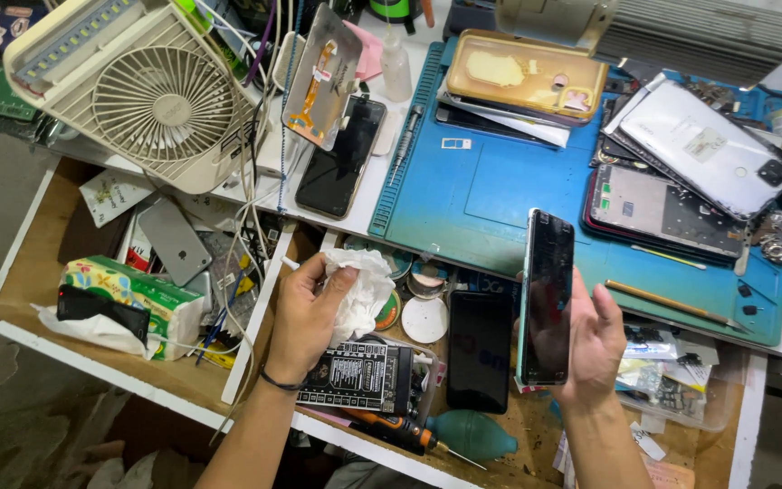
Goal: Cleaning and inspecting a mobile phone screen at a repair station.
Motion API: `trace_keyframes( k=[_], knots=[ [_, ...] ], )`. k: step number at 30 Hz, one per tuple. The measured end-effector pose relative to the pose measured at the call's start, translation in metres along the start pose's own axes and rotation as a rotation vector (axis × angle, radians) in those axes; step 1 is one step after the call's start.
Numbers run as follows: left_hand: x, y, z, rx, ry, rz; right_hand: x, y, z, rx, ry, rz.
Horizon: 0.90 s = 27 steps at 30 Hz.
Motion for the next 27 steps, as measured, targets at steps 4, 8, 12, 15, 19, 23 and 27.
trace_keyframes(
  k=[4, 8, 12, 15, 19, 23, 27],
  knots=[
    [0.015, -0.016, -0.035, -0.092, -0.047, 0.021, 0.000, 0.004, 0.000, -0.055, -0.008, -0.154],
    [0.034, -0.035, -0.073, -0.167, -0.167, 0.057, 0.002, 0.016, 0.001, -0.034, -0.017, 0.006],
    [0.032, -0.048, -0.109, -0.146, -0.111, -0.381, 0.003, 0.023, 0.002, -0.059, -0.012, 0.084],
    [0.048, -0.049, -0.098, -0.029, -0.203, -0.507, 0.002, 0.029, 0.001, -0.044, -0.013, 0.178],
    [0.048, -0.035, -0.072, -0.002, -0.313, -0.518, 0.003, 0.032, 0.003, -0.048, -0.012, 0.117],
    [0.052, -0.021, -0.051, -0.010, -0.329, -0.533, 0.002, 0.027, 0.002, -0.056, 0.005, 0.093],
    [0.052, -0.007, -0.032, 0.002, -0.285, -0.531, 0.002, 0.016, -0.001, -0.068, 0.016, 0.111]
  ],
)
Point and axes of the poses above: each hand's wrist, its own z-axis away from the middle knuckle, its own y-axis out of the back of the hand, x = y × z, the point moved 3 cm from there along -z, towards the middle knuckle, and after that the axes turned 11 degrees about -x, right-handed, at the moved point
